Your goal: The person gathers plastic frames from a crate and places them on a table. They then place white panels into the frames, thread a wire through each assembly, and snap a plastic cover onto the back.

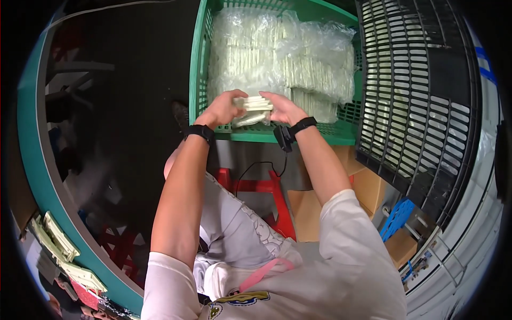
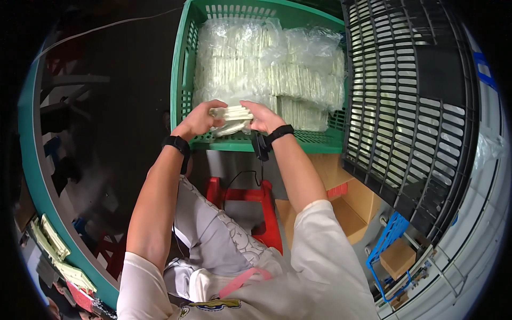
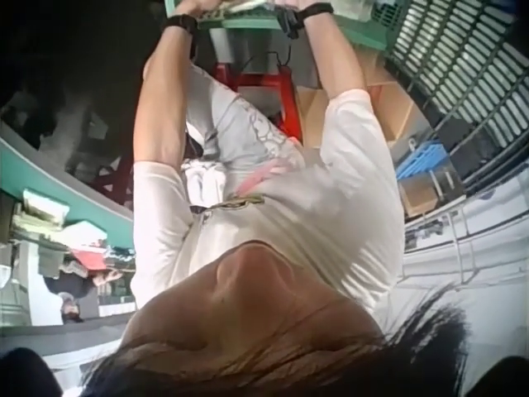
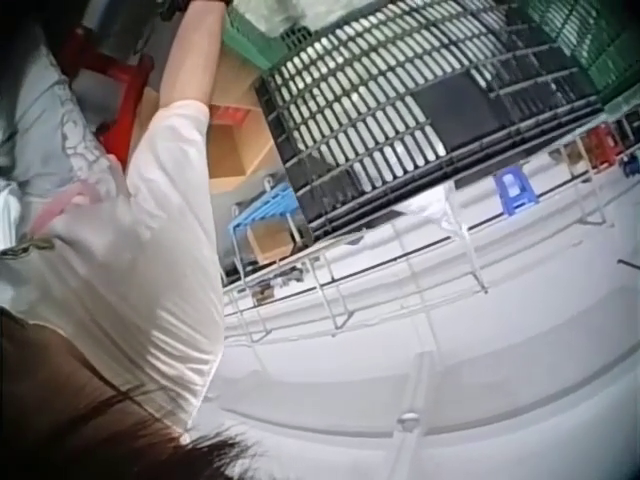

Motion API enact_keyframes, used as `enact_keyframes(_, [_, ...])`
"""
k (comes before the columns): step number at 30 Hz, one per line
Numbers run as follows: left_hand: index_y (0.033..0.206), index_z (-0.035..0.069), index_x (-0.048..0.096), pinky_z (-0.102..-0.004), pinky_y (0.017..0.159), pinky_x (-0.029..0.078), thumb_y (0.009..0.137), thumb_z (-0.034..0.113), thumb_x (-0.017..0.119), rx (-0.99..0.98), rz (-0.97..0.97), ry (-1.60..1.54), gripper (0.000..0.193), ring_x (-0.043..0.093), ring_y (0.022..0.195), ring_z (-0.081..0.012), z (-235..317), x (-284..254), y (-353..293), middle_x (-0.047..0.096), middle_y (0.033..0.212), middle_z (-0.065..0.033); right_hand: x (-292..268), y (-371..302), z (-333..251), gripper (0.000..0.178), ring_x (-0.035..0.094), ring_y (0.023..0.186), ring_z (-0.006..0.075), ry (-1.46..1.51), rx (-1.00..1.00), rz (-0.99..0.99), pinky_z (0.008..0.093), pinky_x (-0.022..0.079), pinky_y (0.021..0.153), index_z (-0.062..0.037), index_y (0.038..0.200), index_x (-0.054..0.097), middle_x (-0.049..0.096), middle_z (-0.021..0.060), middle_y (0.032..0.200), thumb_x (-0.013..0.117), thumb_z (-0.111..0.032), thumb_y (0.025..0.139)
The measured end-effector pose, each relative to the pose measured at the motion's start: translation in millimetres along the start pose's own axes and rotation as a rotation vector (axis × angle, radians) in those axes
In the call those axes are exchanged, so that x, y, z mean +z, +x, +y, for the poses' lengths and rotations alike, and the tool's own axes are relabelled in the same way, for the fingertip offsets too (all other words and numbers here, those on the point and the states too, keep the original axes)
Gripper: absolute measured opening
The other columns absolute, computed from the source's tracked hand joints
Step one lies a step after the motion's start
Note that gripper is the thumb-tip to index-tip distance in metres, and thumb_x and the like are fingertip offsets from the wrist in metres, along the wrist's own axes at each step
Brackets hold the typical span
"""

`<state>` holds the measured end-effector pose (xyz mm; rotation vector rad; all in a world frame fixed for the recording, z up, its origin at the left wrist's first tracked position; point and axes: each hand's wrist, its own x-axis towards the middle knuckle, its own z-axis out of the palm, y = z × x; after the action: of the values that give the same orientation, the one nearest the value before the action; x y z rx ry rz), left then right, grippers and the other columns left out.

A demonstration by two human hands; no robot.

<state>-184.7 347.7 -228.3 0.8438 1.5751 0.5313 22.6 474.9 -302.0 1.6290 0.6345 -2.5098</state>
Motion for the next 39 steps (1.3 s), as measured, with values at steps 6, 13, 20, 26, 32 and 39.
enact_keyframes(6, [0.133,0.002,0.073,-0.039,0.093,0.058,0.09,0.009,0.08,-0.16,0.098,-0.125,0.044,0.076,0.106,-0.0299,-9,1,11,0.08,0.106,-0.0201,15,-43,-2,0.057,0.066,0.126,0.0275,-0.073,-0.115,0.088,0.0466,0.058,0.1,-0.0029,0.153,0.052,0.065,0.0147,0.141,0.069,-0.034,0.108])
enact_keyframes(13, [0.127,0.005,0.075,-0.0467,0.094,0.058,0.091,0.016,0.079,0.106,0.233,0.371,0.037,0.073,0.111,-0.0367,-15,20,17,0.075,0.118,-0.0228,2,-44,9,0.062,0.068,0.12,0.0187,-0.205,-0.236,0.058,0.0358,0.057,0.099,-0.0049,0.161,0.047,0.067,0.0101,0.14,0.067,-0.033,0.11])
enact_keyframes(20, [0.11,0.005,0.075,-0.0534,0.096,0.056,0.09,0.017,0.077,0.09,0.371,0.796,0.023,0.067,0.113,-0.04,-1,36,28,0.068,0.122,-0.0167,6,-33,14,0.058,0.067,0.12,0.0186,-0.238,-0.325,0.101,0.0372,0.057,0.094,-0.0061,0.154,0.058,0.068,0.0121,0.136,0.073,-0.036,0.107])
enact_keyframes(26, [0.105,0.004,0.076,-0.0494,0.094,0.055,0.092,0.016,0.076,0.178,0.477,0.761,0.017,0.065,0.112,-0.0375,7,15,19,0.067,0.123,-0.0142,3,-41,10,0.047,0.071,0.108,0.0162,-0.375,-0.347,0.18,0.0341,0.059,0.089,-0.0061,0.143,0.067,0.073,0.0087,0.125,0.072,-0.036,0.107])
enact_keyframes(32, [0.102,0.002,0.077,-0.0442,0.088,0.055,0.096,0.015,0.074,0.42,0.533,0.545,0.015,0.067,0.105,-0.0345,41,-23,-40,0.067,0.115,-0.0159,4,-31,10,0.042,0.071,0.106,0.0161,-0.564,-0.339,0.242,0.0361,0.06,0.088,-0.0087,0.136,0.071,0.075,0.0086,0.124,0.075,-0.036,0.104])
enact_keyframes(39, [0.1,0.0,0.075,-0.0385,0.087,0.055,0.1,0.015,0.068,0.113,0.503,0.097,0.017,0.072,0.088,-0.0252,97,-49,-110,0.073,0.093,-0.0158,-15,-14,11,0.033,0.074,0.089,0.019,-0.704,-0.533,0.27,0.0345,0.059,0.07,-0.0095,0.126,0.075,0.076,0.0098,0.106,0.077,-0.03,0.1])
